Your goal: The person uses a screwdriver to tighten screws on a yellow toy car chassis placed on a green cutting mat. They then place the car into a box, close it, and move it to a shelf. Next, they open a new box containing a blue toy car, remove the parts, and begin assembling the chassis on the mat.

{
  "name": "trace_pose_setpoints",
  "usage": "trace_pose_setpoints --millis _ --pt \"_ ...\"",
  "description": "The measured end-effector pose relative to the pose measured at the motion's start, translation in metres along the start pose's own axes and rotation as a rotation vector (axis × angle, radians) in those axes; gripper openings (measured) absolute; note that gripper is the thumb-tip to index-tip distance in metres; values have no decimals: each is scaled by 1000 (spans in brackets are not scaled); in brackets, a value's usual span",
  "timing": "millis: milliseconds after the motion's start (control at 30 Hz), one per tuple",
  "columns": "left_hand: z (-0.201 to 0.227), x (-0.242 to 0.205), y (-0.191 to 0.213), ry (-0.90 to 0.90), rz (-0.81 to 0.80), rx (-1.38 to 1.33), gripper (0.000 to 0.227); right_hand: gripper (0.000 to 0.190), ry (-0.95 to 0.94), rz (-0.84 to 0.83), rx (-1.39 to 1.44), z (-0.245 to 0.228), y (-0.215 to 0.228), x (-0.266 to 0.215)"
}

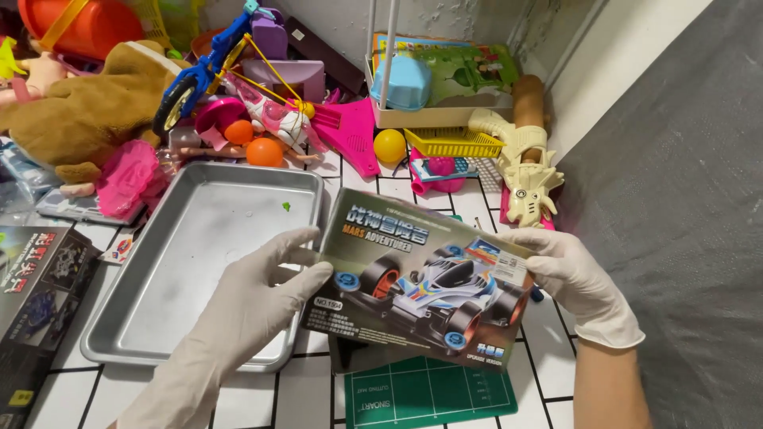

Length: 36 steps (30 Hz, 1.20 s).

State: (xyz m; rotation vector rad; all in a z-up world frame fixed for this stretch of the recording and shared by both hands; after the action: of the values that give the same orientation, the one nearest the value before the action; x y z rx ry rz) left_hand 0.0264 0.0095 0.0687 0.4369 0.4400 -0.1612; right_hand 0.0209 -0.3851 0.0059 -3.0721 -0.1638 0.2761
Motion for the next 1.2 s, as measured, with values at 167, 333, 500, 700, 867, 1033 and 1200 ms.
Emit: trace_pose_setpoints --millis 167,333,500,700,867,1033,1200 --pt "-40 10 -2 -851 200 -25 62 63 469 128 49 -34 8 -30" --pt "-72 22 -24 -1138 164 267 48 64 709 584 -332 -70 -7 -41" --pt "-98 49 -58 -1120 114 582 39 58 1001 715 -710 -79 -19 -3" --pt "-117 62 -73 -1008 43 795 35 62 1111 1001 -1600 -61 1 90" --pt "-123 59 -73 -1068 466 840 20 67 992 825 -1705 -30 25 173" --pt "-108 53 -46 -932 421 765 38 63 1027 629 -1499 -38 -5 147" --pt "-120 64 -43 -892 557 820 48 26 96 549 -922 -58 -83 49"
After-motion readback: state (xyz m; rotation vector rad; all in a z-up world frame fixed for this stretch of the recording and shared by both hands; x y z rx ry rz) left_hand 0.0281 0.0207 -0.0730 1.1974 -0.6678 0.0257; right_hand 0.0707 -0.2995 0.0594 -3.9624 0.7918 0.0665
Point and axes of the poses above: each hand's wrist, its own x-axis towards the middle knuckle, its own y-axis out of the back of the hand, z = x × y, the point moved 1 cm from there along x, towards the middle knuckle, and after that the axes turned 2 degrees about -z, right-handed, at the moved point
